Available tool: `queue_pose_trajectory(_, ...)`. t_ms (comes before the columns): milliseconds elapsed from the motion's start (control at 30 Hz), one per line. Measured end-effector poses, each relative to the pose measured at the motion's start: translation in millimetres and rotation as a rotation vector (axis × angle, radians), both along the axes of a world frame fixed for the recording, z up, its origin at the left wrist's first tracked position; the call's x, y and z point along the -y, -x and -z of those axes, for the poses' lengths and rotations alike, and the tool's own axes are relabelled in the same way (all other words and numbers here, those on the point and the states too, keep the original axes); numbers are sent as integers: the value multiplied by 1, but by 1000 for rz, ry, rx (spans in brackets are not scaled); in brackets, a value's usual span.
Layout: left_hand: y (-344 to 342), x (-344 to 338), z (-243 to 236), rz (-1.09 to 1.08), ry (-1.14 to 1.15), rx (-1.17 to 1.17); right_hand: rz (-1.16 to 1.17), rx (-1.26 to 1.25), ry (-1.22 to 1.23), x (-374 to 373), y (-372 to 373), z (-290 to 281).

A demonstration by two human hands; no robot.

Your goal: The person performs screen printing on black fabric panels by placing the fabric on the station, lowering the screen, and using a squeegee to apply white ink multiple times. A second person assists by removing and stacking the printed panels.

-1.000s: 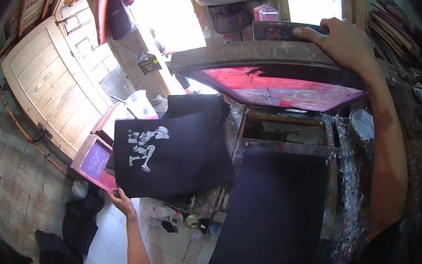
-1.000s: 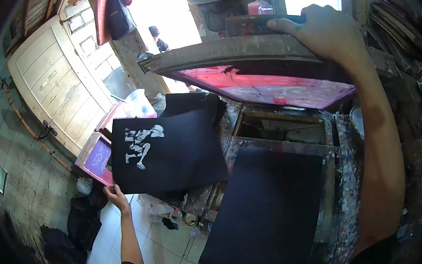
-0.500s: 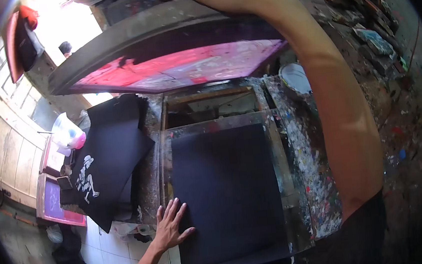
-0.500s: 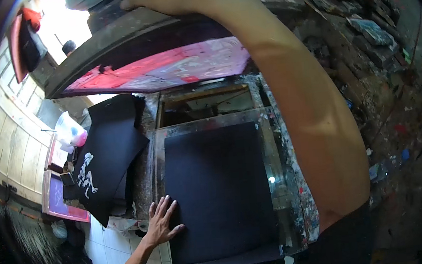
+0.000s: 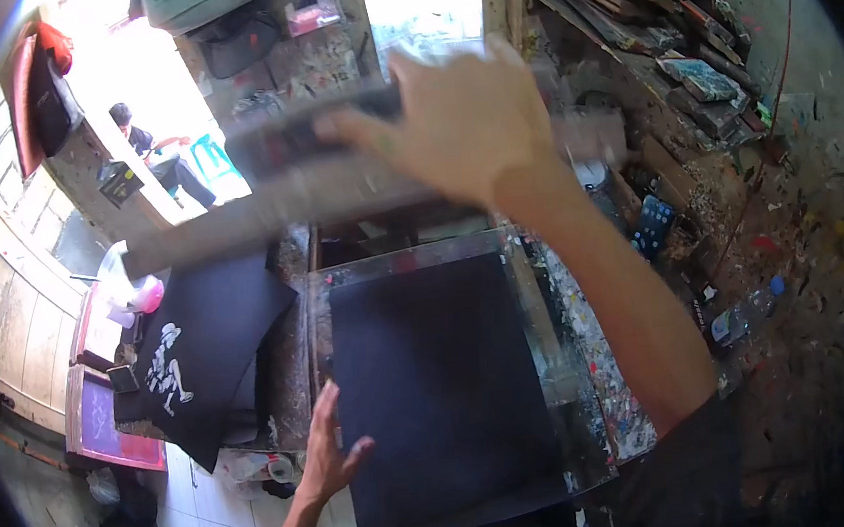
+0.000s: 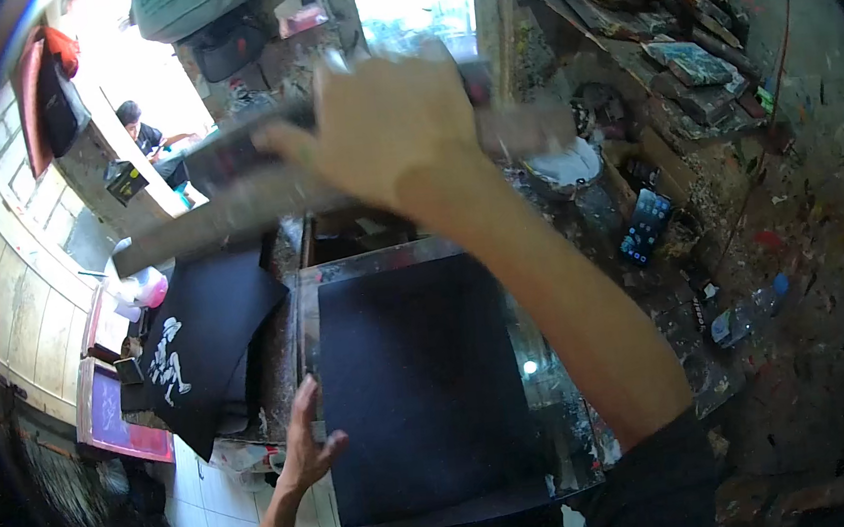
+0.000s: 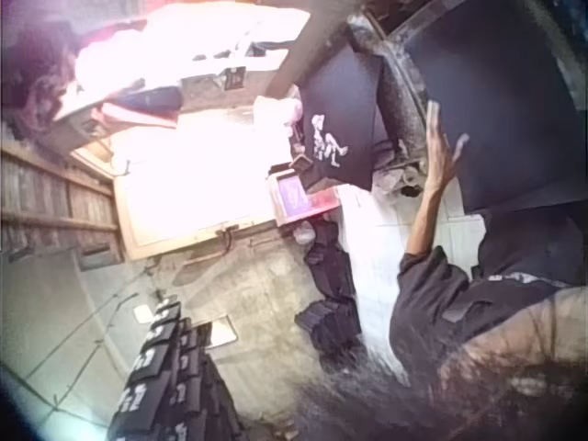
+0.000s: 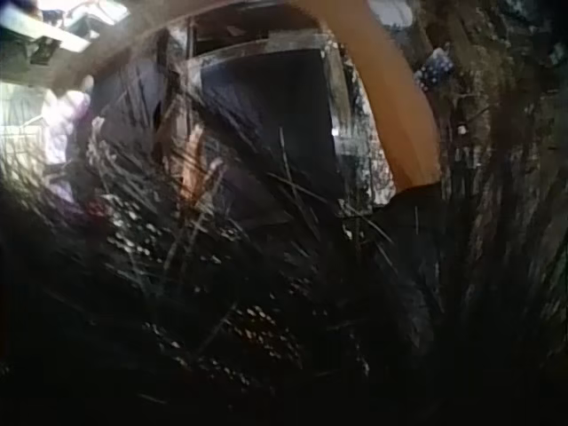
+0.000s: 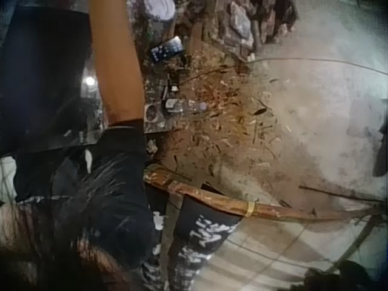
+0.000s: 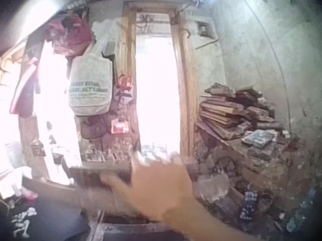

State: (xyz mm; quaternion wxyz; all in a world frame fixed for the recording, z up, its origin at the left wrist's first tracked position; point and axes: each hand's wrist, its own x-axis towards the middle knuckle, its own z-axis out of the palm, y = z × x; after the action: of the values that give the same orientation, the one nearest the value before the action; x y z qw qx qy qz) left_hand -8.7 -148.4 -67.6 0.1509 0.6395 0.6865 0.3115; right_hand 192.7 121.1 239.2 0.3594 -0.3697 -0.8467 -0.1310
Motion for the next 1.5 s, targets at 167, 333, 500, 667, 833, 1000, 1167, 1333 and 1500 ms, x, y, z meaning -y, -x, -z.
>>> queue_pose_trajectory(167, -74, -19, -71, -387, -459, 1115, -185, 137, 2, 76, -59, 131)
queue_pose_trajectory(333, -75, 19, 26, -424, -52, 1511, -288, 423, 538, 60, -64, 229)
queue_pose_trajectory(500, -79, 27, 42, -483, -52, 1552, -382, 477, 732, 82, -78, 246)
queue_pose_trajectory(667, -85, 23, 40, -619, 25, 1487, -323, 408, 190, 8, -48, 305)
queue_pose_trajectory(833, -62, 26, 54, -469, 241, 1404, -177, 350, 310, -73, -9, 311)
queue_pose_trajectory(1000, -62, 28, 44, -623, 359, 1327, -489, 610, 833, -33, -28, 271)
queue_pose_trajectory(1167, -69, 25, 46, -564, 315, 1253, -398, 512, 478, -67, 0, 273)
queue_pose_trajectory(1333, -64, 27, 48, -590, 415, 1242, -121, 382, 353, -83, 7, 305)
queue_pose_trajectory(1500, -63, 31, 58, -585, 400, 1309, 146, 384, 359, 51, -30, 309)
